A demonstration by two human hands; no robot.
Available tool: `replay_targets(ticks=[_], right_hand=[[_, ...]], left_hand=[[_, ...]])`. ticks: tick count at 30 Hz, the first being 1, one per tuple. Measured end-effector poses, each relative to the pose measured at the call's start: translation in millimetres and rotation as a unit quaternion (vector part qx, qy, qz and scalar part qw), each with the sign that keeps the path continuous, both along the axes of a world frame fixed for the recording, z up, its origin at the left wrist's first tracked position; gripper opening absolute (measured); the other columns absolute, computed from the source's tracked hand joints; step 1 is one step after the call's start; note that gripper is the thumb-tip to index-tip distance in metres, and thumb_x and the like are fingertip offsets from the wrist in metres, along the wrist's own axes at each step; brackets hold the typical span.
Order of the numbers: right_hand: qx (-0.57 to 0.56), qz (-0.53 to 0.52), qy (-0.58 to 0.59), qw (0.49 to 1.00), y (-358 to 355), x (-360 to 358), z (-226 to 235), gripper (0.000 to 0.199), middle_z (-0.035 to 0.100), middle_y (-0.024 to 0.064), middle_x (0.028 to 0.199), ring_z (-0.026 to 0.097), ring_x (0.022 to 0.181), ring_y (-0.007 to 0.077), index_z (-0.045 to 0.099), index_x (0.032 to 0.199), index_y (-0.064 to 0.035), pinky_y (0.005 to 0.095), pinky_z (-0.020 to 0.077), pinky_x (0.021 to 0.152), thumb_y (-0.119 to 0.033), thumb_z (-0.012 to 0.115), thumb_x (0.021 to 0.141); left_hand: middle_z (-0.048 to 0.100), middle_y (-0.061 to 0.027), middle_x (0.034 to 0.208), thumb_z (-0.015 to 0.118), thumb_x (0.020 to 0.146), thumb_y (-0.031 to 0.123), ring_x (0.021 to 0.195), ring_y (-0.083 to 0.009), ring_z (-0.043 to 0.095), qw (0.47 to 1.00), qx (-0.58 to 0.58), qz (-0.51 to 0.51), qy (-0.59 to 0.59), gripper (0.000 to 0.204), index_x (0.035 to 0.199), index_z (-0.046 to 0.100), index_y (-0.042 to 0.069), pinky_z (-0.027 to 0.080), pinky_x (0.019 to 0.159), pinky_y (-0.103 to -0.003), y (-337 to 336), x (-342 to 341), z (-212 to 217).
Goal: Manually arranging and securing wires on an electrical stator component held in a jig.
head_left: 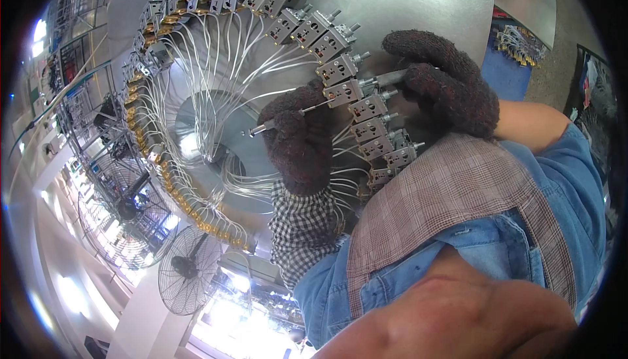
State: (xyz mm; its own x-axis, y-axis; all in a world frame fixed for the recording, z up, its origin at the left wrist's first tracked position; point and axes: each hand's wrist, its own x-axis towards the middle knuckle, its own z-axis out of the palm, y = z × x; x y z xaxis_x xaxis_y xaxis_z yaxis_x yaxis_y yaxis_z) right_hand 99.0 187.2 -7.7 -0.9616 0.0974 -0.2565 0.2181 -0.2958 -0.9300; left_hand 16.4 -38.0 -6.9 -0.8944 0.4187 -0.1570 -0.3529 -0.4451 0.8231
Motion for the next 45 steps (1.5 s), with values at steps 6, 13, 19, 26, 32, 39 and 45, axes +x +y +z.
replay_targets(ticks=[6, 13, 19, 26, 32, 39, 45], right_hand=[[0.06, 0.028, -0.025, 0.997, 28, 0, 22, 0.037, 0.055, 0.0049, 0.086, 0.048, 0.06, 0.0051, 0.05, 0.12, -0.009, 0.018, 0.0387, 0.047, -0.019, 0.051, 0.084], [0.079, 0.054, 0.016, 0.995, 32, 8, 15, 0.037, 0.056, 0.0025, 0.076, 0.046, 0.057, 0.0044, 0.048, 0.122, -0.0105, 0.0173, 0.0371, 0.046, -0.022, 0.051, 0.087], [0.096, 0.05, 0.068, 0.992, 25, 5, 15, 0.037, 0.057, 0.0029, 0.078, 0.046, 0.058, 0.0035, 0.048, 0.122, -0.0106, 0.0175, 0.0375, 0.045, -0.018, 0.052, 0.086], [0.15, 0.078, 0.106, 0.98, 24, 4, 19, 0.039, 0.057, 0.012, 0.102, 0.059, 0.086, 0.0169, 0.046, 0.122, -0.0061, 0.0294, 0.0473, 0.075, -0.016, 0.054, 0.085], [0.144, 0.117, 0.118, 0.976, 28, 0, 26, 0.038, 0.056, 0.0132, 0.106, 0.059, 0.091, 0.0204, 0.045, 0.122, -0.0043, 0.0321, 0.0469, 0.081, -0.015, 0.051, 0.086], [0.367, 0.091, 0.251, 0.891, 27, 3, 14, 0.036, 0.057, 0.0133, 0.105, 0.058, 0.093, 0.0207, 0.048, 0.12, -0.0037, 0.0308, 0.0458, 0.083, -0.017, 0.05, 0.087], [0.146, 0.095, 0.113, 0.978, 24, -2, 26, 0.032, 0.056, 0.0134, 0.107, 0.058, 0.094, 0.0233, 0.052, 0.114, -0.0031, 0.0323, 0.0454, 0.084, -0.017, 0.053, 0.085]], left_hand=[[0.056, -0.0161, 0.108, 0.05, 0.087, 0.023, 0.1, -0.0305, 0.056, 0.999, -0.038, 0.036, -0.011, 0.028, 0.107, 0.049, 0.003, 0.048, 0.087, -0.043, -2, 8, 10], [0.056, -0.0141, 0.106, 0.05, 0.087, 0.022, 0.1, -0.0298, 0.056, 0.997, -0.037, 0.007, -0.067, 0.026, 0.107, 0.049, 0.004, 0.049, 0.083, -0.041, -1, 23, 22], [0.055, -0.0141, 0.104, 0.049, 0.087, 0.023, 0.101, -0.0284, 0.054, 0.996, 0.051, -0.006, -0.072, 0.027, 0.105, 0.048, 0.003, 0.044, 0.089, -0.042, 2, 35, 14], [0.056, -0.0123, 0.102, 0.051, 0.085, 0.023, 0.097, -0.0244, 0.054, 0.996, -0.082, -0.022, -0.024, 0.026, 0.102, 0.05, 0.003, 0.044, 0.086, -0.039, -1, 35, 7], [0.056, -0.0098, 0.095, 0.052, 0.083, 0.021, 0.093, -0.0218, 0.054, 0.993, -0.122, 0.005, 0.004, 0.024, 0.099, 0.051, 0.003, 0.046, 0.081, -0.037, 15, 30, 21], [0.056, -0.0106, 0.094, 0.051, 0.082, 0.016, 0.087, -0.0229, 0.056, 0.9, -0.391, 0.017, 0.192, 0.022, 0.1, 0.051, 0.003, 0.047, 0.08, -0.035, 12, 31, 15], [0.056, -0.0129, 0.097, 0.048, 0.086, 0.022, 0.095, -0.026, 0.056, 0.998, -0.005, -0.007, -0.069, 0.028, 0.103, 0.049, 0.0, 0.045, 0.085, -0.039, 2, 33, 6]])
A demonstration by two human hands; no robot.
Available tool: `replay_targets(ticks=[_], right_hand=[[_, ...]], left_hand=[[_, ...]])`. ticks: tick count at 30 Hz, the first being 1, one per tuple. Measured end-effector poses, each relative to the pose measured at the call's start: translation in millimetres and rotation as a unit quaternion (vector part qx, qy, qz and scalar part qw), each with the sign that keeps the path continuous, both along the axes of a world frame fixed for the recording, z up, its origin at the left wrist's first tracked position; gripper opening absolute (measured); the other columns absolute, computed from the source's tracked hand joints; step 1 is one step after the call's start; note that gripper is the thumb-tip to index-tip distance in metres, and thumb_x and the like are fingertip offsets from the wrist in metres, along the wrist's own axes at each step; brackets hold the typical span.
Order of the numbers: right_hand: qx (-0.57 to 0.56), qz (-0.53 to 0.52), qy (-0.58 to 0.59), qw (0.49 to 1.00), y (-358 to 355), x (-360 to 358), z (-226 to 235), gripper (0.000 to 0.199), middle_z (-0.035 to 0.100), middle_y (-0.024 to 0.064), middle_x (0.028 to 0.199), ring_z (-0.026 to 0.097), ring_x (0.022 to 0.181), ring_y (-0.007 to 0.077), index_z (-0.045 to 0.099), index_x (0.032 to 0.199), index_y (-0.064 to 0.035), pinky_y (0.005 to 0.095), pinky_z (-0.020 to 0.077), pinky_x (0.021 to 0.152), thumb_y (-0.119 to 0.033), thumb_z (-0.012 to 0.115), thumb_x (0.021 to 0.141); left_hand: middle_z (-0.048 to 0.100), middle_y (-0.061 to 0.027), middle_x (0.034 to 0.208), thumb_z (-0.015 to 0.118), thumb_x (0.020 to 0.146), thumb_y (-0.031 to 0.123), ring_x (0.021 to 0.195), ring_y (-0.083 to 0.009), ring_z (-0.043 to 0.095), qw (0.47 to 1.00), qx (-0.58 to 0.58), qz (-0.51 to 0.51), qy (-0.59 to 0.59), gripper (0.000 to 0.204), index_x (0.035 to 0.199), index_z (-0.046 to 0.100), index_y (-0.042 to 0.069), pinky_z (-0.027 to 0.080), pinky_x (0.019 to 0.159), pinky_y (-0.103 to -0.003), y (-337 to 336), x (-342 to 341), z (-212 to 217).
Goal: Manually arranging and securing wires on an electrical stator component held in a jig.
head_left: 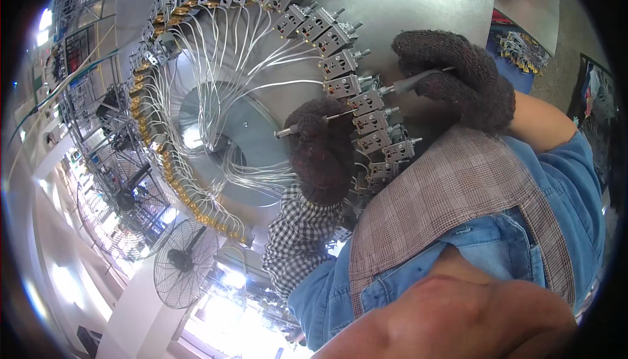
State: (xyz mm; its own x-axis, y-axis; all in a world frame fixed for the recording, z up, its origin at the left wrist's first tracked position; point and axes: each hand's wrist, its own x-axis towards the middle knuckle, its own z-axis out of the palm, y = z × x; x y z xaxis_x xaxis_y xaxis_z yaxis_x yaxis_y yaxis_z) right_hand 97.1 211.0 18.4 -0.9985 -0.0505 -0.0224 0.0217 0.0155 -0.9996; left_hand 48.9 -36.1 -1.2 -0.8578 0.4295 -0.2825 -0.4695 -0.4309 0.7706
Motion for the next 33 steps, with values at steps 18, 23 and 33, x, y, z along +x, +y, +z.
replay_targets(ticks=[18, 23, 33], right_hand=[[-0.026, -0.009, -0.058, 0.998, -4, 7, -11, 0.032, 0.053, 0.0116, 0.112, 0.058, 0.074, 0.0125, 0.049, 0.117, -0.0042, 0.0227, 0.051, 0.059, -0.009, 0.051, 0.085], [0.12, -0.018, 0.175, 0.977, -4, 2, -29, 0.03, 0.054, 0.0104, 0.11, 0.055, 0.066, 0.0104, 0.051, 0.115, -0.0049, 0.0226, 0.0485, 0.055, -0.013, 0.05, 0.087], [0.001, -0.024, -0.077, 0.997, -3, 2, 1, 0.033, 0.057, 0.0085, 0.101, 0.058, 0.077, 0.0137, 0.049, 0.119, -0.0054, 0.026, 0.0488, 0.065, -0.019, 0.049, 0.089]], left_hand=[[0.053, -0.0111, 0.097, 0.046, 0.09, 0.021, 0.093, -0.0215, 0.055, 0.998, 0.039, 0.042, 0.036, 0.022, 0.1, 0.047, 0.002, 0.047, 0.084, -0.035, 9, 10, -3], [0.053, -0.0115, 0.097, 0.044, 0.091, 0.024, 0.092, -0.0208, 0.055, 0.994, -0.033, 0.0, 0.107, 0.024, 0.099, 0.046, 0.001, 0.047, 0.084, -0.035, 7, 7, -3], [0.051, -0.0116, 0.098, 0.049, 0.086, 0.018, 0.095, -0.0239, 0.053, 0.996, 0.054, -0.007, 0.066, 0.024, 0.102, 0.044, 0.001, 0.045, 0.088, -0.039, 4, 5, -7]])
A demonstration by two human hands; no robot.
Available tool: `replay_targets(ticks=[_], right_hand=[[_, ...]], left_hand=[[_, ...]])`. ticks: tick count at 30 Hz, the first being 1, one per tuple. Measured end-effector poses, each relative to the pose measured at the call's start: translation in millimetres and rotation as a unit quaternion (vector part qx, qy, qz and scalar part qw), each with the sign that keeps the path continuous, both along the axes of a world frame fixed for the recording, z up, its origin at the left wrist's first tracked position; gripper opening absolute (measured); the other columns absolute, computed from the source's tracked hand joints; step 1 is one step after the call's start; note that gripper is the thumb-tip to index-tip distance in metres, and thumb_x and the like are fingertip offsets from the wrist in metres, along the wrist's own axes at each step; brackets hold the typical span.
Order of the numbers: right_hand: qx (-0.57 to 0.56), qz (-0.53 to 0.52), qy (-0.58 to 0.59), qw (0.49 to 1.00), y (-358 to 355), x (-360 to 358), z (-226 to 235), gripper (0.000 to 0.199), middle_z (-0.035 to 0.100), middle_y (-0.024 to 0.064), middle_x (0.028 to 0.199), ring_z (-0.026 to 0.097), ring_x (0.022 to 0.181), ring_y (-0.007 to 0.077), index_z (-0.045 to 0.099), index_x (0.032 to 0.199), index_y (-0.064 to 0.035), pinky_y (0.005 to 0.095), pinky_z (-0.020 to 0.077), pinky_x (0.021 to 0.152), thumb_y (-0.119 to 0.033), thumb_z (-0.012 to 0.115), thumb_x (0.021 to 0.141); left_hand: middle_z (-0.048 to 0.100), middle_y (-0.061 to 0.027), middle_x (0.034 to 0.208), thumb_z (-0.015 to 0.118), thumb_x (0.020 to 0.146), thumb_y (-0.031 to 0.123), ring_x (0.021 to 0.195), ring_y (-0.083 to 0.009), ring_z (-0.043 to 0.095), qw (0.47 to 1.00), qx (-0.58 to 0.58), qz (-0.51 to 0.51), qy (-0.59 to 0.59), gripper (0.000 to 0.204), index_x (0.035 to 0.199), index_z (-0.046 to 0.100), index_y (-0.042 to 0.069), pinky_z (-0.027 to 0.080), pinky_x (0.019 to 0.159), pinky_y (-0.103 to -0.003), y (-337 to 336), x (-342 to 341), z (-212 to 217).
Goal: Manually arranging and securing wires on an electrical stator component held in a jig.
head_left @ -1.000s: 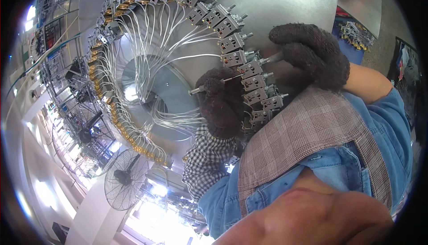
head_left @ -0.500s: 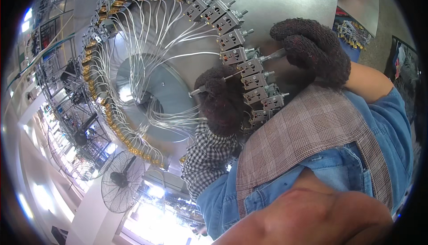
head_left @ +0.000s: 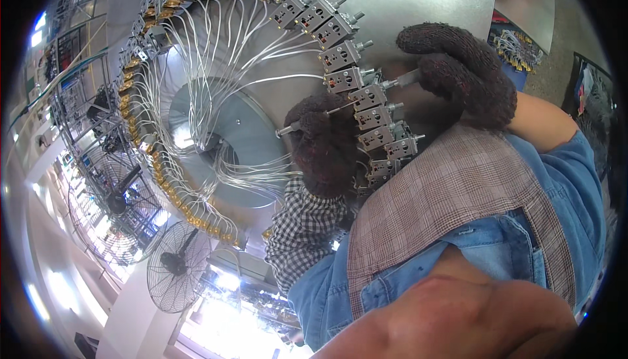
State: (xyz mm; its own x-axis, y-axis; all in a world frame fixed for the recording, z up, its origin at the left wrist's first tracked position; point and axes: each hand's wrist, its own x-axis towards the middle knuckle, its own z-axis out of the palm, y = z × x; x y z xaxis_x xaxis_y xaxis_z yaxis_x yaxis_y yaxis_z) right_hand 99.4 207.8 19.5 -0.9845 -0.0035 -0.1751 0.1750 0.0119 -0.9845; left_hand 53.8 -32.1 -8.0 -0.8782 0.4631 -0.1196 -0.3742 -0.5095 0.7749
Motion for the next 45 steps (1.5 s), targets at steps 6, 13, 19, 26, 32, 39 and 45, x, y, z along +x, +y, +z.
replay_targets(ticks=[6, 13, 19, 26, 32, 39, 45], right_hand=[[0.053, 0.047, 0.073, 0.995, 4, -2, 9, 0.038, 0.055, 0.011, 0.112, 0.057, 0.096, 0.019, 0.044, 0.123, -0.0071, 0.0315, 0.0468, 0.079, -0.016, 0.051, 0.087], [0.104, 0.055, 0.086, 0.989, 2, -2, 12, 0.036, 0.055, 0.0116, 0.109, 0.057, 0.091, 0.0199, 0.047, 0.121, -0.0076, 0.0316, 0.0472, 0.078, -0.019, 0.052, 0.086], [0.025, 0.045, -0.009, 0.999, 2, -1, 15, 0.034, 0.054, 0.0122, 0.11, 0.057, 0.088, 0.0202, 0.048, 0.119, -0.0061, 0.0318, 0.0472, 0.077, -0.019, 0.05, 0.088], [0.162, 0.092, 0.139, 0.973, 9, -4, 8, 0.031, 0.051, 0.0139, 0.116, 0.057, 0.093, 0.0209, 0.049, 0.117, -0.0056, 0.0305, 0.047, 0.078, -0.017, 0.049, 0.088], [0.193, 0.07, 0.165, 0.965, 5, -1, 7, 0.033, 0.052, 0.0136, 0.116, 0.055, 0.097, 0.0232, 0.049, 0.118, -0.0059, 0.0329, 0.0446, 0.085, -0.016, 0.051, 0.087], [0.088, 0.068, 0.04, 0.993, 3, -5, 24, 0.037, 0.052, 0.0127, 0.115, 0.056, 0.095, 0.0201, 0.047, 0.121, -0.0062, 0.0321, 0.0459, 0.082, -0.019, 0.052, 0.086], [0.153, 0.085, 0.123, 0.977, 7, -2, 7, 0.036, 0.053, 0.0121, 0.113, 0.058, 0.09, 0.0201, 0.047, 0.12, -0.006, 0.0319, 0.0479, 0.079, -0.018, 0.052, 0.087]], left_hand=[[0.051, -0.0121, 0.101, 0.051, 0.085, 0.02, 0.099, -0.0255, 0.053, 0.996, -0.022, 0.042, -0.078, 0.027, 0.103, 0.045, 0.001, 0.044, 0.089, -0.04, -3, 5, -2], [0.052, -0.0121, 0.104, 0.051, 0.087, 0.021, 0.1, -0.0237, 0.052, 0.999, -0.012, 0.039, -0.029, 0.028, 0.105, 0.045, 0.001, 0.045, 0.088, -0.038, -2, 5, -3], [0.054, -0.0125, 0.101, 0.051, 0.087, 0.02, 0.098, -0.0238, 0.054, 0.943, -0.278, 0.021, 0.181, 0.026, 0.104, 0.047, 0.001, 0.046, 0.088, -0.036, -7, 3, -9], [0.054, -0.012, 0.096, 0.045, 0.09, 0.015, 0.09, -0.0218, 0.054, 0.958, -0.239, 0.025, 0.156, 0.018, 0.098, 0.048, -0.001, 0.045, 0.08, -0.034, -4, 2, -3], [0.054, -0.0105, 0.092, 0.042, 0.09, 0.015, 0.085, -0.0199, 0.054, 0.993, -0.098, 0.063, 0.009, 0.017, 0.094, 0.049, -0.001, 0.047, 0.074, -0.031, 9, 5, 7], [0.053, -0.0082, 0.091, 0.05, 0.087, 0.02, 0.088, -0.0191, 0.054, 0.991, -0.027, 0.071, -0.107, 0.018, 0.095, 0.048, 0.004, 0.048, 0.078, -0.033, 8, 4, 12], [0.053, -0.0084, 0.093, 0.052, 0.086, 0.018, 0.089, -0.0211, 0.055, 0.989, -0.012, 0.083, -0.124, 0.017, 0.096, 0.048, 0.005, 0.049, 0.079, -0.035, 9, 6, 10]])
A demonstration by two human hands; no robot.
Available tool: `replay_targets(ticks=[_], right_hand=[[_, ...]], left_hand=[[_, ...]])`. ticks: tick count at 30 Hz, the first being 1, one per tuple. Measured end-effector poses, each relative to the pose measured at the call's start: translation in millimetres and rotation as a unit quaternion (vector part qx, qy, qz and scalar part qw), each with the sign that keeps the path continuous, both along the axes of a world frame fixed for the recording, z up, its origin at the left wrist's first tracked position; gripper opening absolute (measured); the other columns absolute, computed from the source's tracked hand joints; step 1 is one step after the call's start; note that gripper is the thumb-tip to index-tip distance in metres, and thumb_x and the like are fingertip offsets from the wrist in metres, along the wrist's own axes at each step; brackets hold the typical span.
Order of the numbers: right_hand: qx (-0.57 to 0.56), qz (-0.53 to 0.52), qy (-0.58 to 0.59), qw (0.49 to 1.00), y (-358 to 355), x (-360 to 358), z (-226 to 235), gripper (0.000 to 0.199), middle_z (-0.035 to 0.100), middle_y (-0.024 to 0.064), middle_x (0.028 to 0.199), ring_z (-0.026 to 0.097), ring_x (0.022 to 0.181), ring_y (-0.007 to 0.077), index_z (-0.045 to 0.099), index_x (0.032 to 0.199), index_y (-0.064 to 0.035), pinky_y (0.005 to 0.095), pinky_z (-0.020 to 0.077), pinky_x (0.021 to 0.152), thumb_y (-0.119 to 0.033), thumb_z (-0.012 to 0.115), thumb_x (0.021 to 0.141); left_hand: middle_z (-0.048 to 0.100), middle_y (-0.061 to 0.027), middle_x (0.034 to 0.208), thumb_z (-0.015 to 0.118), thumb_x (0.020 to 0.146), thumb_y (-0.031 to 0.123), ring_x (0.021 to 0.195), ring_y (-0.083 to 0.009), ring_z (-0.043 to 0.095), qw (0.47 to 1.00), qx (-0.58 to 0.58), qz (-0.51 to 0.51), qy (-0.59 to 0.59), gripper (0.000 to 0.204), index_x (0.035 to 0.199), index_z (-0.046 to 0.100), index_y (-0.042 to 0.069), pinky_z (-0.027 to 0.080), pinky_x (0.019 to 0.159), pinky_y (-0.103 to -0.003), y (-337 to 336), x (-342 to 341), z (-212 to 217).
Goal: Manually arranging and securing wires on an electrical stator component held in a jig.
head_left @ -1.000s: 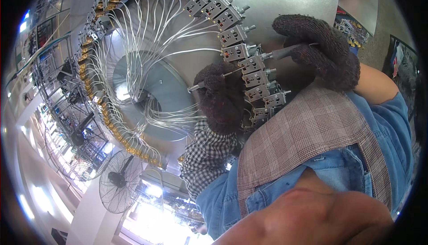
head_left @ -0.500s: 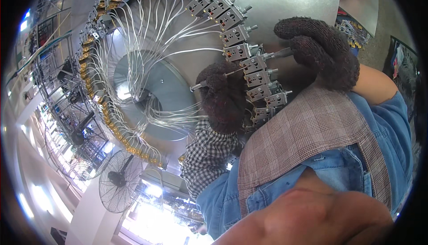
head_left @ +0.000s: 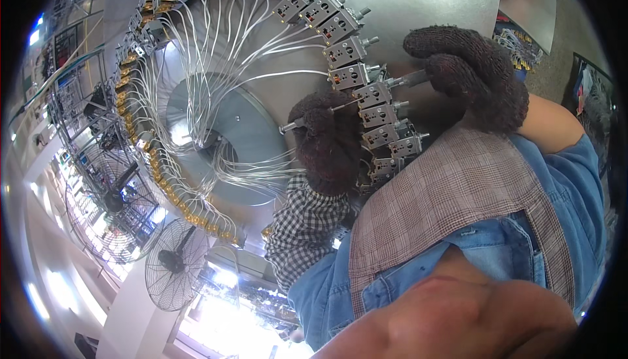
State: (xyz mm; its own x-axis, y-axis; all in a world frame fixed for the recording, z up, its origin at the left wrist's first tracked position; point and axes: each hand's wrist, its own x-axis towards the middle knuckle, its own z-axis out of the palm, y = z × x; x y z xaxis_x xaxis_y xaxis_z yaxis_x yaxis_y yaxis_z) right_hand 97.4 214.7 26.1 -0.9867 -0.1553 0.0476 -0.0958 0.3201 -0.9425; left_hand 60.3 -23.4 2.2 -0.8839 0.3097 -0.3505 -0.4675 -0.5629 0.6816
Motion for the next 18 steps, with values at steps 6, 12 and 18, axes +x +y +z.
replay_targets(ticks=[6, 12, 18], right_hand=[[-0.055, -0.011, -0.04, 0.998, -2, 0, 7, 0.038, 0.05, 0.0112, 0.119, 0.057, 0.093, 0.0212, 0.045, 0.122, -0.0067, 0.0326, 0.0471, 0.082, -0.013, 0.052, 0.086], [-0.088, -0.035, -0.041, 0.995, -6, 1, 6, 0.037, 0.051, 0.0103, 0.117, 0.057, 0.093, 0.0199, 0.045, 0.122, -0.0063, 0.0324, 0.048, 0.081, -0.012, 0.052, 0.085], [-0.029, -0.028, 0.069, 0.997, -6, 3, -20, 0.034, 0.051, 0.0121, 0.116, 0.057, 0.073, 0.0135, 0.047, 0.118, -0.0055, 0.0254, 0.0505, 0.061, -0.007, 0.052, 0.084]], left_hand=[[0.054, -0.0087, 0.093, 0.051, 0.087, 0.02, 0.088, -0.0206, 0.055, 0.999, -0.005, 0.001, 0.038, 0.018, 0.097, 0.049, 0.005, 0.049, 0.078, -0.034, -3, 0, -8], [0.054, -0.0096, 0.09, 0.049, 0.088, 0.022, 0.085, -0.0198, 0.055, 0.999, -0.005, -0.013, 0.046, 0.019, 0.095, 0.05, 0.004, 0.049, 0.076, -0.033, -1, -1, -2], [0.055, -0.0086, 0.088, 0.051, 0.087, 0.028, 0.082, -0.0189, 0.055, 0.999, -0.014, 0.031, 0.033, 0.027, 0.094, 0.05, 0.002, 0.048, 0.072, -0.031, 9, 3, 2]])
